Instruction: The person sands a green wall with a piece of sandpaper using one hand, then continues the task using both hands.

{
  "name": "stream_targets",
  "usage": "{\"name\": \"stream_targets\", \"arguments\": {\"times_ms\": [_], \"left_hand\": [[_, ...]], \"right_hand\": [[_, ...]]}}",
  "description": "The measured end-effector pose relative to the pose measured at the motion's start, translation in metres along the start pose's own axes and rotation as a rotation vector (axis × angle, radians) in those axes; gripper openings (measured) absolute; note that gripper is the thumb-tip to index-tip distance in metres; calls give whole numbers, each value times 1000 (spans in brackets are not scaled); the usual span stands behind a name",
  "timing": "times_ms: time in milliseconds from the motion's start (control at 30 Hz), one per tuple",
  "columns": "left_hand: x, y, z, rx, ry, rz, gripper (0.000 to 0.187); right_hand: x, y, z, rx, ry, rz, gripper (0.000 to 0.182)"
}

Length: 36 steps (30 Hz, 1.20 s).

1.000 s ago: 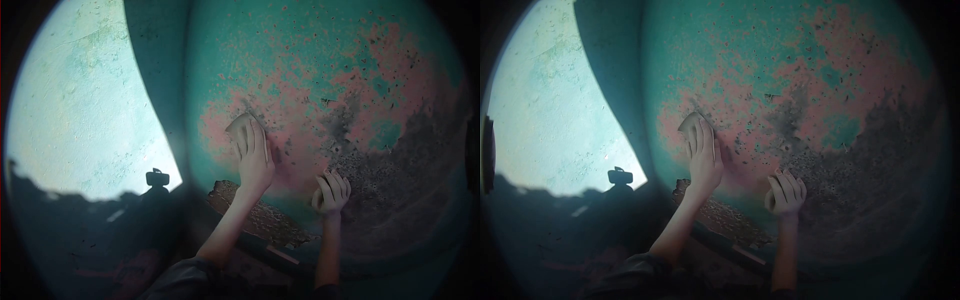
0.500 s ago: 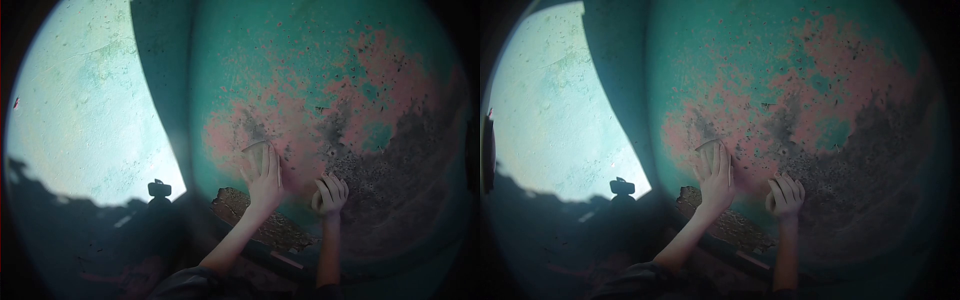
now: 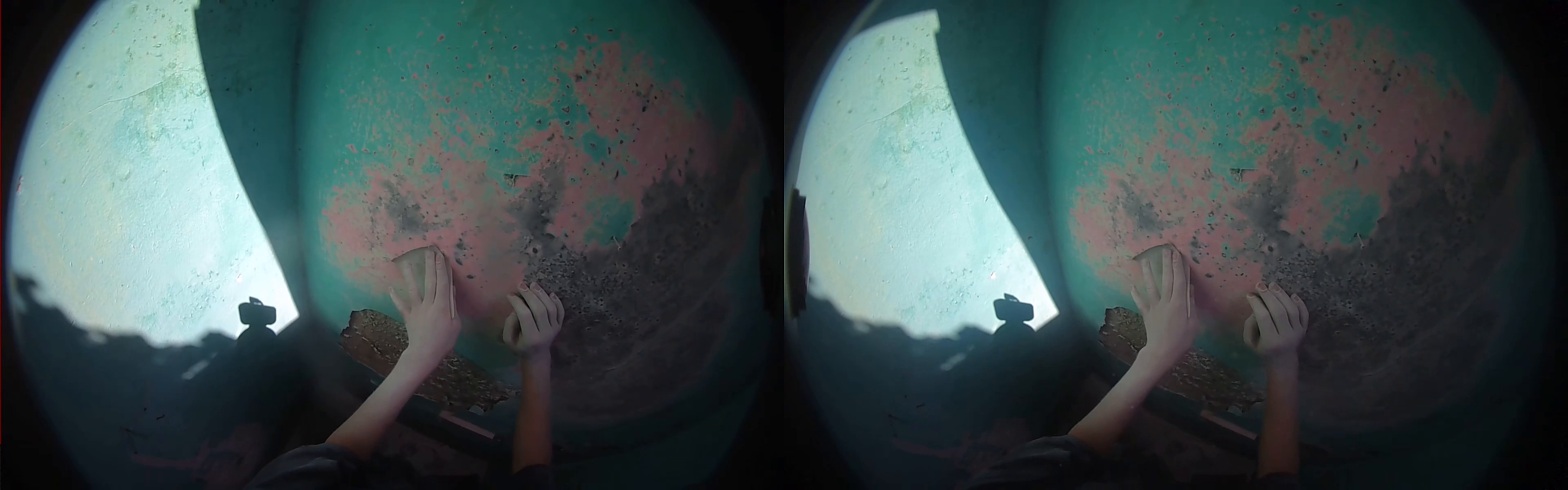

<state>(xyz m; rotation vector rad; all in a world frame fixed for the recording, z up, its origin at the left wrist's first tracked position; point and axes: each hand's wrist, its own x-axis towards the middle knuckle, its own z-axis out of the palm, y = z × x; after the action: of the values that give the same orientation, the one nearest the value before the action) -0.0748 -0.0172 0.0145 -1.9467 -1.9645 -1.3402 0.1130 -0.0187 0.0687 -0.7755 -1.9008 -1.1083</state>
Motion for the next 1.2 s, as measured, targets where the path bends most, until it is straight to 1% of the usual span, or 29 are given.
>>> {"name": "stream_targets", "arguments": {"times_ms": [67,200,267,300,367,400,467,500,567,600,667,800,867,933,967,1000,1033,1100,1133,1200], "left_hand": [[22,-10,-13,20,106,-44,64],[8,-8,-7,-9,67,-26,64],[-9,-8,-1,105,-58,5,64],[-6,-9,-1,105,-58,4,64],[5,-9,-2,43,44,25,65],[5,-9,0,43,46,24,65],[4,-8,6,10,10,-24,65],[1,-6,4,14,6,-20,65],[-8,1,0,-101,-95,-10,63],[1,-4,-3,-105,-98,-12,63],[29,-21,-12,59,93,16,63],[18,-13,-13,-23,58,5,63],[-6,-14,0,97,-71,49,64],[19,-17,-14,44,-40,19,64],[34,-18,-22,-26,35,-17,65],[40,-19,-26,-92,109,-53,65],[31,-16,-19,-91,107,-54,65],[8,-12,1,-28,21,18,63],[4,-11,0,-23,26,22,63],[-7,-7,-3,0,-147,-2,62]], "right_hand": [[0,-1,1,4,1,2,29],[0,0,-1,4,7,3,29],[0,-2,2,1,12,6,29],[0,-2,1,0,13,4,29],[0,0,0,-1,13,-4,29],[0,0,0,2,15,1,29],[0,0,1,7,18,12,30],[0,0,1,7,19,9,30],[-1,0,0,5,10,9,30],[-2,0,0,9,14,6,29],[-2,1,2,10,14,8,29],[-3,0,0,2,20,8,29],[-1,-1,3,0,27,10,29],[-2,1,1,6,26,1,29],[-2,1,1,5,20,-2,29],[-1,0,1,6,23,2,29],[0,-1,0,7,30,8,29],[-2,-1,0,10,30,15,29],[-1,-1,0,11,22,15,29],[-2,0,1,13,20,13,30]]}}
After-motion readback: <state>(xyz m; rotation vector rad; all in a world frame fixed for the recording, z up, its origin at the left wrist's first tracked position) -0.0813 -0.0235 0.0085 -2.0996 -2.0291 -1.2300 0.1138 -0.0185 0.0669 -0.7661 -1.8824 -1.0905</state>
